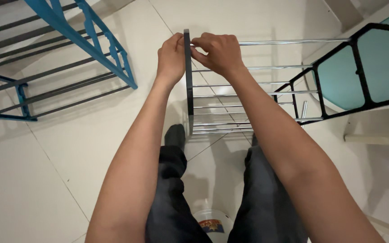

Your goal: The person assembles a metal dish rack by inserting horizontal rods into the side frames. They repeatedly insert and remove rods, adjusting their positions within the frame slots. The person works on the floor, handling the rack components by hand.

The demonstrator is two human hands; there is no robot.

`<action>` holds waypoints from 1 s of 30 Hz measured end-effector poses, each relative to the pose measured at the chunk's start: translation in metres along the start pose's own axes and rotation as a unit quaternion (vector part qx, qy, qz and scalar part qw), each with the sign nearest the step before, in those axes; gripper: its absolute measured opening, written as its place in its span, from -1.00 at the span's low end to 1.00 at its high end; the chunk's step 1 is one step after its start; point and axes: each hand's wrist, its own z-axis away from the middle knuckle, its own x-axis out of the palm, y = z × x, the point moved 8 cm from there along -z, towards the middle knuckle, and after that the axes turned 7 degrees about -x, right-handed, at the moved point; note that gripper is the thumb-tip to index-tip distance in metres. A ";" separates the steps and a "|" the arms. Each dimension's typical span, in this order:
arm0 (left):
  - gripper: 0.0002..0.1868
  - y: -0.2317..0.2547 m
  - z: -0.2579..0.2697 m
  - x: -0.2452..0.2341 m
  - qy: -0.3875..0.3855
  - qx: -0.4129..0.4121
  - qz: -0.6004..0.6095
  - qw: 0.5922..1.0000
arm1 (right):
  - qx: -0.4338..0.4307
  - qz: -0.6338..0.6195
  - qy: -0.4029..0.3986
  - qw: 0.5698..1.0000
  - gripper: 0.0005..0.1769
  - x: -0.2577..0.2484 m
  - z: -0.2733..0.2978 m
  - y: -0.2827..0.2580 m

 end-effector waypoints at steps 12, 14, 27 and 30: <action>-0.69 -0.008 -0.002 -0.017 0.028 0.030 0.005 0.999 | -0.004 0.019 0.031 0.999 -0.70 -0.009 -0.012 -0.009; -0.71 -0.010 -0.003 -0.017 0.022 0.013 0.011 1.000 | -0.012 -0.002 0.043 0.999 -0.73 -0.014 -0.013 -0.012; -0.75 -0.011 -0.002 -0.016 -0.036 -0.020 0.049 0.998 | -0.039 -0.005 0.070 0.997 -0.69 -0.047 -0.021 -0.032; -0.74 -0.010 -0.001 -0.017 -0.022 -0.025 0.036 0.999 | 0.000 -0.038 0.091 0.995 -0.74 -0.074 -0.032 -0.044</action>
